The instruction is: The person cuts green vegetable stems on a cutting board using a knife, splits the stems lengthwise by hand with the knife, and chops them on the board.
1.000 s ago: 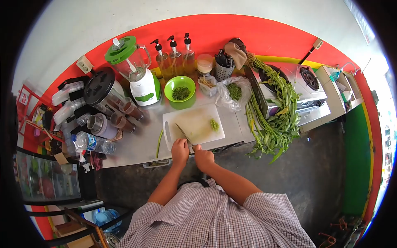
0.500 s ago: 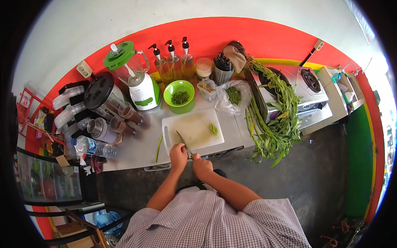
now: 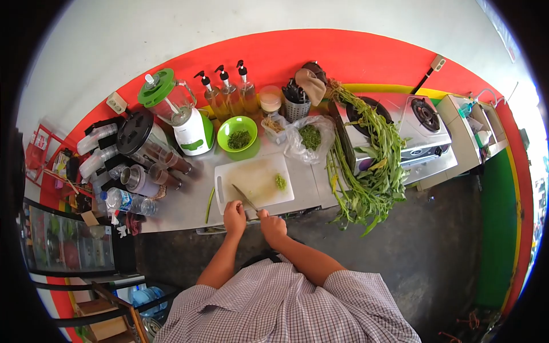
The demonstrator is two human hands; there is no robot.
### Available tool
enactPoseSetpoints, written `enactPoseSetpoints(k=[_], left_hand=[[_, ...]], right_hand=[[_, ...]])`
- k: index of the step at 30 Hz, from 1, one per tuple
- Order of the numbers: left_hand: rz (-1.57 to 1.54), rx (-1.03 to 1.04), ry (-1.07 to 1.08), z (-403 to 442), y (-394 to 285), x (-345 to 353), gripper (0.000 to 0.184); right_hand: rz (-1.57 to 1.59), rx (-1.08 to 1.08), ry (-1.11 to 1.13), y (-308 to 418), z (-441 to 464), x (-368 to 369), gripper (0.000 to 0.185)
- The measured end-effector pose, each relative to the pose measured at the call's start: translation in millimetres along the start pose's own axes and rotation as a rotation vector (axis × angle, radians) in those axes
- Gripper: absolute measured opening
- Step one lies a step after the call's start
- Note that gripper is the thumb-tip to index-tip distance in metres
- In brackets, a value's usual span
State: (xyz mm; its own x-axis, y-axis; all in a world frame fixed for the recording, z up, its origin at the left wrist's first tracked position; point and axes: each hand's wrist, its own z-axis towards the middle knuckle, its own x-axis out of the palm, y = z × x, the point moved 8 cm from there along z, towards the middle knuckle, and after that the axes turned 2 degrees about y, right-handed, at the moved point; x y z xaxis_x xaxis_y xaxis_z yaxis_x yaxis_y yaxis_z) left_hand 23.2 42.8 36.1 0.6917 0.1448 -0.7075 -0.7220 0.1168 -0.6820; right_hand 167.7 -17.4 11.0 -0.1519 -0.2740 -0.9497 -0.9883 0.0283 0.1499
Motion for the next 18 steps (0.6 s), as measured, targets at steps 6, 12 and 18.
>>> enactPoseSetpoints(k=[6,12,18], left_hand=[[-0.073,-0.046,-0.032,-8.0,7.9,5.8,0.013],[-0.016,0.023,-0.137,-14.5,1.0,4.4,0.012],[0.019,-0.036,-0.031,-9.9,5.7,11.3,0.011]], right_hand=[[0.052,0.098,0.023,-66.3,1.0,-15.3,0.022],[0.083,0.091,0.071,-94.8,-9.1,-26.8,0.024],[0.097,0.004,0.055,-97.3,-24.5,-36.7,0.034]])
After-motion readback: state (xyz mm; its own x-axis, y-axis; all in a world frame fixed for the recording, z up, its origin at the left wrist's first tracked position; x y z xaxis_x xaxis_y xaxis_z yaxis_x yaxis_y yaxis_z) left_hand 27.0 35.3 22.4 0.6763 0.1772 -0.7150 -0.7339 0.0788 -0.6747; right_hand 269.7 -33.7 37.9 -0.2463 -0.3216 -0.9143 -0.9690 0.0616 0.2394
